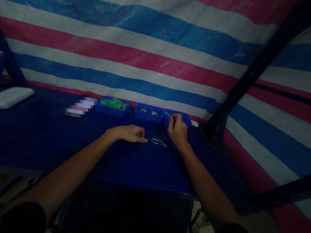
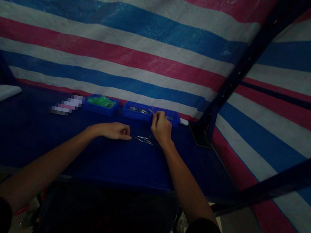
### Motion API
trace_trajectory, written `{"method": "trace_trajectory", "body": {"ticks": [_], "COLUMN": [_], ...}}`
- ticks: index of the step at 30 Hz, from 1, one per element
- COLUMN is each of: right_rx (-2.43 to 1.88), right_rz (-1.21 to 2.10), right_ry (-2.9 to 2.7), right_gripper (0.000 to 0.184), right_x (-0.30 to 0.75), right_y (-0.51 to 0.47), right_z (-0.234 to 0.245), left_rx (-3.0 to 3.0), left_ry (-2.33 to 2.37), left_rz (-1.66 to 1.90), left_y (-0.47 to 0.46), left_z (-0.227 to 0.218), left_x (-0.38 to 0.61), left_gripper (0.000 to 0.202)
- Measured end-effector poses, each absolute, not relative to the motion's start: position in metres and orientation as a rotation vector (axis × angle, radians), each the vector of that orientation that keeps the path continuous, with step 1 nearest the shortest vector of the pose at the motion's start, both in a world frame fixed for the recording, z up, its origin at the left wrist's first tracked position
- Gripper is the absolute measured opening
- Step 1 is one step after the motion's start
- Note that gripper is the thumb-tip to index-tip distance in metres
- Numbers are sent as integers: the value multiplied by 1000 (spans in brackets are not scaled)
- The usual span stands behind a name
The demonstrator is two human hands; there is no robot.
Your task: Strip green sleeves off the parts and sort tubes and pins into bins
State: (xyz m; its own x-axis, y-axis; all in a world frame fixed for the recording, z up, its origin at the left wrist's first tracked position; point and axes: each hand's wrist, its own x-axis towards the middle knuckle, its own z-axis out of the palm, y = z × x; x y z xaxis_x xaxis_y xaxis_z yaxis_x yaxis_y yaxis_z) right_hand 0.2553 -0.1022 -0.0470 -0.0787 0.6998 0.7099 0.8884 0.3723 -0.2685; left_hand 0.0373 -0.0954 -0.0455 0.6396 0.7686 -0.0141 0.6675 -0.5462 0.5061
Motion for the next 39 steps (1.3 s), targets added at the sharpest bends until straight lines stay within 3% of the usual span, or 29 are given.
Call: {"method": "trace_trajectory", "body": {"ticks": [3,7,11,22,32,35,39], "right_rx": [-1395,-1560,-1641,-1109,-1047,-1133,-1285], "right_rz": [-388,-381,-226,-88,-285,-346,-468], "right_ry": [-1576,-1430,-1693,-2288,-2247,-2051,-1545], "right_gripper": [31,31,26,8,15,23,28], "right_x": [272,291,287,223,233,244,271], "right_y": [-97,-87,-89,-116,-117,-111,-98], "right_z": [-32,-23,-39,-66,-57,-48,-30], "left_rx": [2435,2477,2481,2112,2070,2162,2372], "left_ry": [1043,993,1009,1063,1147,1183,1146], "left_rz": [204,222,406,899,959,908,738], "left_y": [-95,-94,-93,-82,-89,-90,-97], "left_z": [-44,-47,-52,-64,-65,-67,-68], "left_x": [33,38,46,52,62,63,63], "left_gripper": [27,5,8,16,21,27,19]}}
